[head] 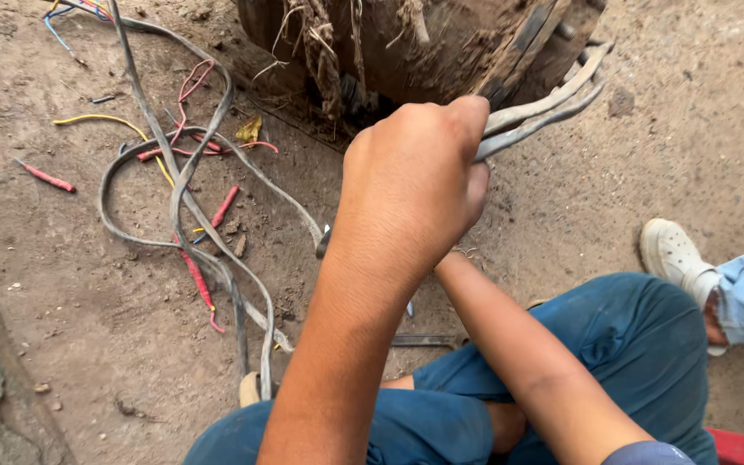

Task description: The person uses a wrench to loosen and tighten bolts on a muddy electric motor. They manipulate the motor's casing and wires while sitting on the ground.

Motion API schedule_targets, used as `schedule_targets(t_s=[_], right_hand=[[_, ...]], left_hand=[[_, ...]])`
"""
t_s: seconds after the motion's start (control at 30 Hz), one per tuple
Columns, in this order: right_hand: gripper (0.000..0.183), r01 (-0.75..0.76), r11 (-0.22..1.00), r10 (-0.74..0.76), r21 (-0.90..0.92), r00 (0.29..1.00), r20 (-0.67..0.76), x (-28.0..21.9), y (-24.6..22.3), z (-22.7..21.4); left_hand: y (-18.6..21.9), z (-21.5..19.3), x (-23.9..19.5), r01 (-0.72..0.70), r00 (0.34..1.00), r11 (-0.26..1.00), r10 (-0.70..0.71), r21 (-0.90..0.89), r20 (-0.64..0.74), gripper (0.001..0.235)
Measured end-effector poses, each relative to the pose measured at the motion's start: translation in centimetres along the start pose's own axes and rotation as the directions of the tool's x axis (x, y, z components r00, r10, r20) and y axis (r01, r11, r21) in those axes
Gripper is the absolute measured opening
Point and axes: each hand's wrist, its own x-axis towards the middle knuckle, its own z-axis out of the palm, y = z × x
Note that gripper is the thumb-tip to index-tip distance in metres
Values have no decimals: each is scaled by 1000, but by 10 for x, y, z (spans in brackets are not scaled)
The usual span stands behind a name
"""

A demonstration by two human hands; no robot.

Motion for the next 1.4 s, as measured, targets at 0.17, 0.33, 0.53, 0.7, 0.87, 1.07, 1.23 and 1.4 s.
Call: schedule_targets(t_s=[0.17, 0.33, 0.53, 0.7, 0.87, 1.07, 1.23, 1.4], right_hand=[[36, 29, 991, -35, -129, 998, -48, 10, 2, -19], [36, -45, 972, 21, -231, 994, -105, 34, -4, -68], [33, -243, 799, 118, -550, 961, -252, 88, -52, -123], [25, -132, 594, 177, -794, 984, -31, 100, -86, -110], [22, -237, 712, 264, -661, 962, -60, 85, -100, -73], [29, -371, 805, 432, -464, 902, 28, 76, -114, -40], [35, 56, 455, 139, -889, 981, 133, 33, -72, -18], [34, 122, 207, -177, -971, 981, 85, 16, -14, -25]], left_hand=[[3, -3, -1, -9, 1000, 1000, 9, 5, 6, 20], [3, 1, -1, 45, 998, 999, -45, 3, 45, 16], [0, -1, 0, 34, 998, 999, -33, -19, 46, 17], [1, 1, 1, 37, 998, 998, -35, -46, 45, 13], [-3, 1, 4, 27, 998, 999, -25, -46, 55, 16], [-8, 5, 3, 28, 999, 994, -25, -105, 24, 18], [-11, 4, 7, 48, 998, 995, -43, -87, 53, 17], [-6, -1, 5, 88, 990, 994, -80, -70, 115, 18]])
